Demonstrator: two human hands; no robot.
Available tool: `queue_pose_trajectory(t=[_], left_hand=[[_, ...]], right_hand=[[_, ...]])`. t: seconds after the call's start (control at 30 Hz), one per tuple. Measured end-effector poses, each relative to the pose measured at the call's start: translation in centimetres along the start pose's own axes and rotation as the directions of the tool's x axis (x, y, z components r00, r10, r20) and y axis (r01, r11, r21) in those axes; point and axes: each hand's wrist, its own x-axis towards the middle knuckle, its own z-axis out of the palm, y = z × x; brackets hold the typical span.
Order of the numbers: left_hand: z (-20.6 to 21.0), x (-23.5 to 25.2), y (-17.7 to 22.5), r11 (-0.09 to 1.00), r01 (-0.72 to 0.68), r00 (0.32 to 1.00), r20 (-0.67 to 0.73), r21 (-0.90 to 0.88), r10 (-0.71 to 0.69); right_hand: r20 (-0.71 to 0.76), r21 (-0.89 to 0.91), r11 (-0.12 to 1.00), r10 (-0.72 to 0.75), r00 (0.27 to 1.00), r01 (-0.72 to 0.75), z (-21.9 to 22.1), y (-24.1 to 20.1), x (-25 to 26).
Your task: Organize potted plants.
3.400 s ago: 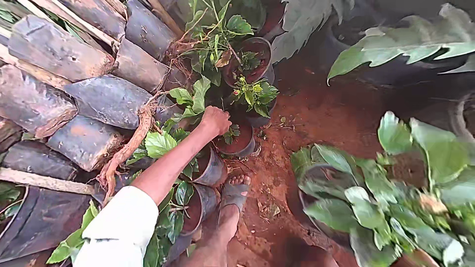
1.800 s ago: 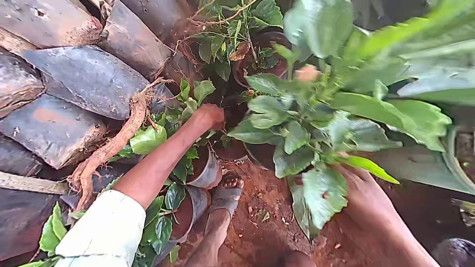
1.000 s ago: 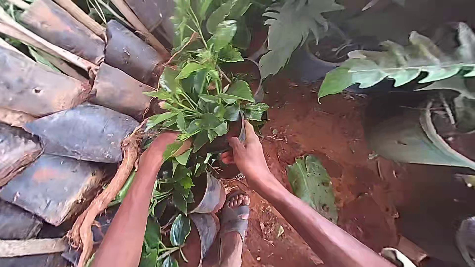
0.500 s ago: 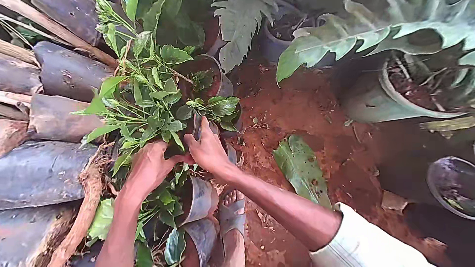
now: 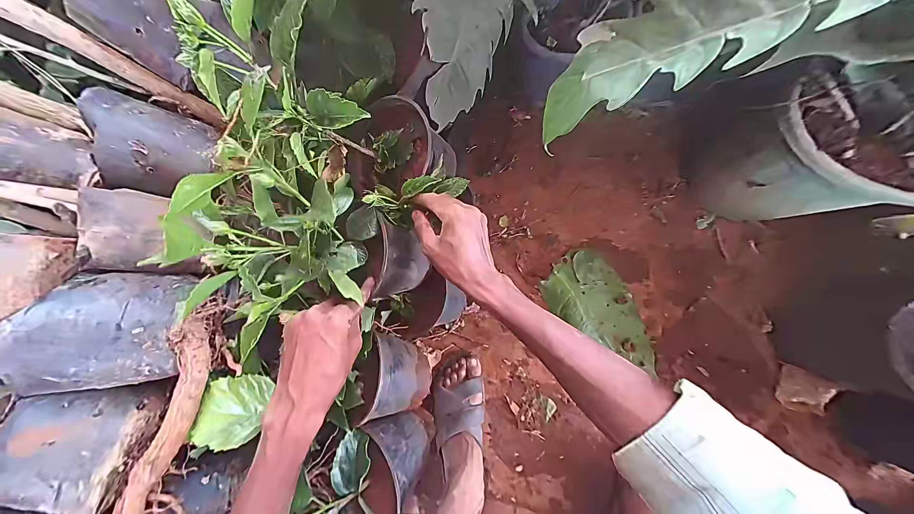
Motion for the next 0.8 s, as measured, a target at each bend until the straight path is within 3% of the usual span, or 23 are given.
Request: queue_pose_trajectory(t=[0.13,0.27,0.4,0.6,0.7,0.8], left_hand=[[0.8,-1.7,0.0,0.999,-0.023,0.999,-0.021,0.024,0.024],[1.2,-2.6,0.2,0.999,-0.028,0.999,-0.043,0.021,0.029],[1.3,-2.5,0.0,0.999,-0.038,0.999,-0.015,0.025,0.039],[1.0,-2.1,-0.1,0.998,-0.033,0.999,0.003,0.049,0.033],[1.0,-1.8,0.0,0.999,-0.025,1.000,-0.012,0.039,0.025],[1.1,-2.1,0.1,0.999,-0.018,1.000,-0.019,0.043,0.019]], right_hand=[[0.151,-0.029,0.990,-0.133,0.979,0.139,0.2,0.5,-1.2],[0.333,-0.034,0.988,-0.131,0.934,0.151,0.9,-0.2,-0.7],[0.616,0.038,0.999,-0.033,0.787,0.013,1.2,-1.0,1.9],[0.804,0.082,0.992,-0.011,0.594,-0.092,1.0,-1.5,4.8],[0.798,0.002,0.998,0.034,0.602,-0.060,-0.5,-2.6,4.0],[0.697,-0.067,0.996,0.088,0.711,-0.058,-0.7,-2.8,1.5]])
